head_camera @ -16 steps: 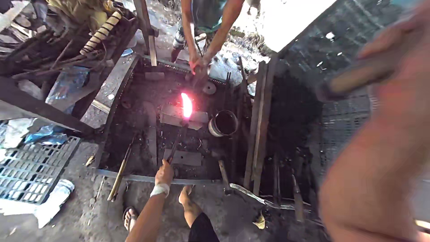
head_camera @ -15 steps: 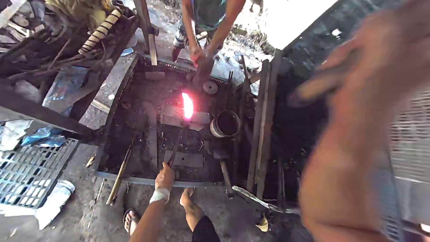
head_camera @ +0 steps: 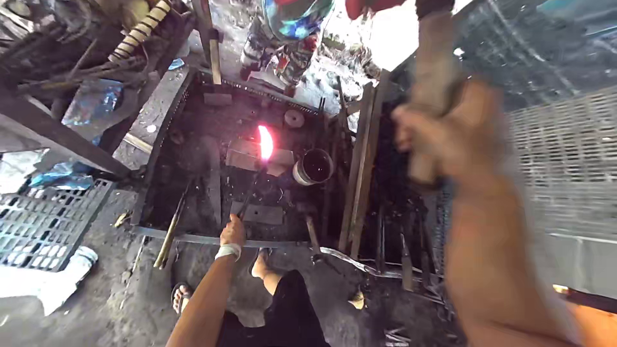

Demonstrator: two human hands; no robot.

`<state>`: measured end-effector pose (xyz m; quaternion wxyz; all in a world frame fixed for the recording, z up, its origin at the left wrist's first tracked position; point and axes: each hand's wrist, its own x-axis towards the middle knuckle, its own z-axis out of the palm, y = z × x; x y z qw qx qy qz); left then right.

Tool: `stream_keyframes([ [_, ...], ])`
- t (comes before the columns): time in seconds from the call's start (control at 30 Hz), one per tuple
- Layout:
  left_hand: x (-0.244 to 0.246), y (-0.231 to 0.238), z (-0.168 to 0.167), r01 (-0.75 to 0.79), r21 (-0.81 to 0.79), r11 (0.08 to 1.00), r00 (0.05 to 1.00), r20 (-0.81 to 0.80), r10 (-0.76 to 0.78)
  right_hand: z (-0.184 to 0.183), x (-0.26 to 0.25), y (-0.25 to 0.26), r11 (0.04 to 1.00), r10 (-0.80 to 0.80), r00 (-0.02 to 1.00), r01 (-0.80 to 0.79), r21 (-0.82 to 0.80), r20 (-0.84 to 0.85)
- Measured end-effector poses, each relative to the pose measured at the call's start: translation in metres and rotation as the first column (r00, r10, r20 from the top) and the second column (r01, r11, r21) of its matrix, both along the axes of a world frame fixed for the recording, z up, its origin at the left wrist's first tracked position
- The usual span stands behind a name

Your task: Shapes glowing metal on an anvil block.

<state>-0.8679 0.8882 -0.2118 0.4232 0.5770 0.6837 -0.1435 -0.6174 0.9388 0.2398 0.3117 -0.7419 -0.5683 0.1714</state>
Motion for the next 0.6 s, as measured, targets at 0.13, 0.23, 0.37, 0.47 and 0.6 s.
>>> stream_keyframes([
  [0.13,0.004,0.004,-0.003,-0.018,-0.026,0.999,1.000,-0.008,0.018,0.059,0.022,0.039,0.943,-0.044,0.989,-0.006,0.334,0.142],
  [0.23,0.015,0.005,-0.007,-0.039,-0.068,0.997,0.999,-0.032,0.037,-0.046,0.004,0.089,0.860,-0.178,0.979,0.107,0.500,0.096],
  [0.37,0.025,0.003,-0.017,-0.054,-0.078,0.996,0.996,-0.068,0.049,-0.363,-0.034,0.072,0.975,-0.213,0.975,0.216,0.049,-0.067],
  [0.47,0.025,0.006,0.022,-0.048,-0.087,0.995,0.997,-0.069,0.042,-0.375,-0.027,0.072,0.840,-0.330,0.868,0.091,-0.535,-0.370],
  [0.6,0.016,-0.003,0.030,-0.032,-0.032,0.999,0.999,-0.022,0.032,-0.171,-0.015,0.033,0.940,-0.189,0.890,0.042,-0.338,-0.416],
])
